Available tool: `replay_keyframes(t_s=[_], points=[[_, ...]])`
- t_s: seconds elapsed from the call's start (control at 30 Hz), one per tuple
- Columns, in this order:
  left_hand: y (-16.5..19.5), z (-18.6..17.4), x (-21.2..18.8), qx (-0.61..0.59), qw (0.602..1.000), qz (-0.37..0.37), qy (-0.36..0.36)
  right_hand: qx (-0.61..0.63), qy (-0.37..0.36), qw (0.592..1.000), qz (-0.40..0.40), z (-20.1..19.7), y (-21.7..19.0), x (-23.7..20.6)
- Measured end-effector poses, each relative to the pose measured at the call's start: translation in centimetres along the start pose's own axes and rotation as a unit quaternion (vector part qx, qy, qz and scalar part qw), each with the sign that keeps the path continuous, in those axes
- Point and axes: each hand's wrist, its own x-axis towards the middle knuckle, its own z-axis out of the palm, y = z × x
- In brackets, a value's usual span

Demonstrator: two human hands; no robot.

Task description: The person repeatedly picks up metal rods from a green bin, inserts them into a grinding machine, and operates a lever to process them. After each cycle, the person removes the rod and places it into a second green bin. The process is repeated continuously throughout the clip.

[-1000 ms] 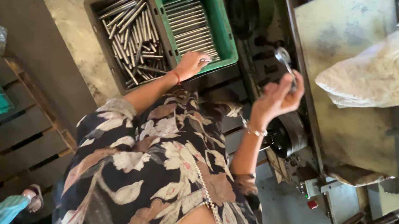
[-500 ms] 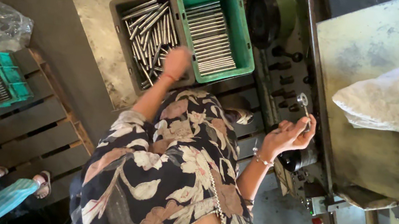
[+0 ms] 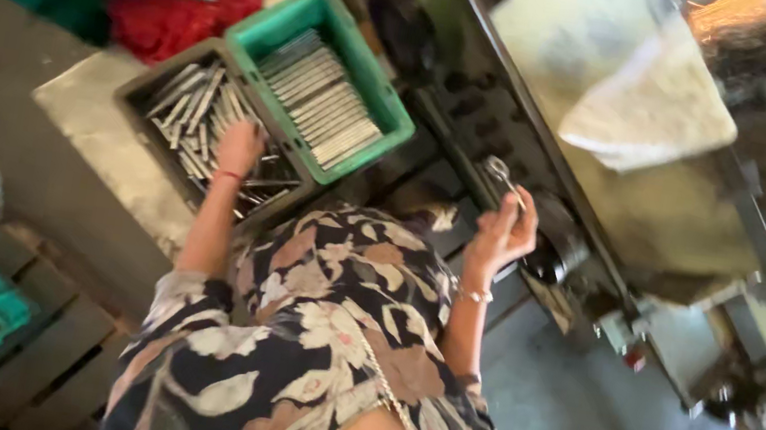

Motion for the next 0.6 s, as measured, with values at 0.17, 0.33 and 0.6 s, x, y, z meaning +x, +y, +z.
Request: replay_keyframes(t_s=[0.17,0.33,0.6], points=[[2.8,-2.5,2.4,-0.501,0.860,0.025,-0.091,-0.006,-0.031,0.999,0.000,-0.7,0.6,0.1],[8.4,-0.6,3.0,-0.701,0.667,0.044,-0.249,0.019,-0.058,0.998,0.002,0.1,-0.3,0.3],[23.7,6.6,-0.4,-0.439,0.831,0.312,-0.141,0.001,-0.079,0.996,-0.032,1.7,-3.5,1.1]])
